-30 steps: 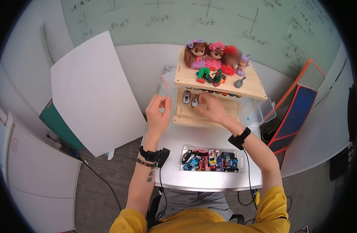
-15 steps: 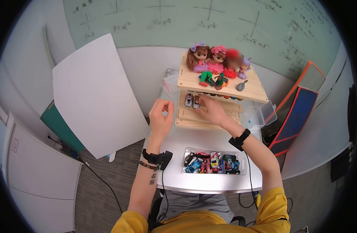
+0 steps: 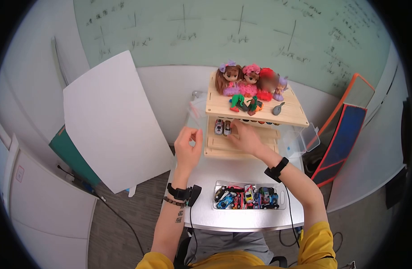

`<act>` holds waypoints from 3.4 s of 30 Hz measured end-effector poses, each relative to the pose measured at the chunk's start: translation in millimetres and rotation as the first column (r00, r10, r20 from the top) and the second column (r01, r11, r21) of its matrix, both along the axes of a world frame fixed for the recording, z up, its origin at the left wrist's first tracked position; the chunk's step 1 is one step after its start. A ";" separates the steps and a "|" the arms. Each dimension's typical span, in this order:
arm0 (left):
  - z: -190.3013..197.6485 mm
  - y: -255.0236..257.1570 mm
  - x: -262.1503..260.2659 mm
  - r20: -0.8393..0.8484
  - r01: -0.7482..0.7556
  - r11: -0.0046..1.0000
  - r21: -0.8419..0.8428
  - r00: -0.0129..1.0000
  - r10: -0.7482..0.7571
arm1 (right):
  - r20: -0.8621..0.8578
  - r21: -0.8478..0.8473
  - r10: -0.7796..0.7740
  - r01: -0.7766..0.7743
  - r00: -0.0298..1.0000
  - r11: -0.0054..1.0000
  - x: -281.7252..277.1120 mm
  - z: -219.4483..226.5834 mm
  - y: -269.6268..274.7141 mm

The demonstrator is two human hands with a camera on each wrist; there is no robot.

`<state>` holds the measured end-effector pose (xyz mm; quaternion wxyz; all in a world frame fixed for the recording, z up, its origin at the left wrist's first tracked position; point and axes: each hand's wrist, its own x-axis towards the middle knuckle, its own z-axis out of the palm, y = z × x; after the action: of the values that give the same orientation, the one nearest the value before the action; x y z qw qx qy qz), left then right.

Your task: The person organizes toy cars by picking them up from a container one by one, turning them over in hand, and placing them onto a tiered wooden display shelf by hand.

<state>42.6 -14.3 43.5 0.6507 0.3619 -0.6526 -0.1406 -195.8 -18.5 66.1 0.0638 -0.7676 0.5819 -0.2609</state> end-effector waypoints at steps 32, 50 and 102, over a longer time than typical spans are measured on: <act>1.8 5.5 -6.2 0.014 0.009 1.000 0.028 1.000 -0.009 | -0.286 -0.066 -0.071 0.054 0.956 0.996 15.2 -0.1 5.5; 1.5 7.4 -7.2 0.021 0.022 0.999 0.028 1.000 -0.023 | -0.292 -0.231 -0.097 0.028 0.952 0.972 20.8 -7.4 -1.6; 28.5 70.9 -39.5 0.469 0.604 0.609 0.514 0.398 -0.789 | 0.586 0.073 -0.002 -0.050 0.810 0.996 -122.4 21.2 163.6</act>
<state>3.1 56.6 72.0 0.2009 0.1587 -0.9013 -0.3495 -318.1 145.1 87.2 0.2757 -0.6540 0.5348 -0.4584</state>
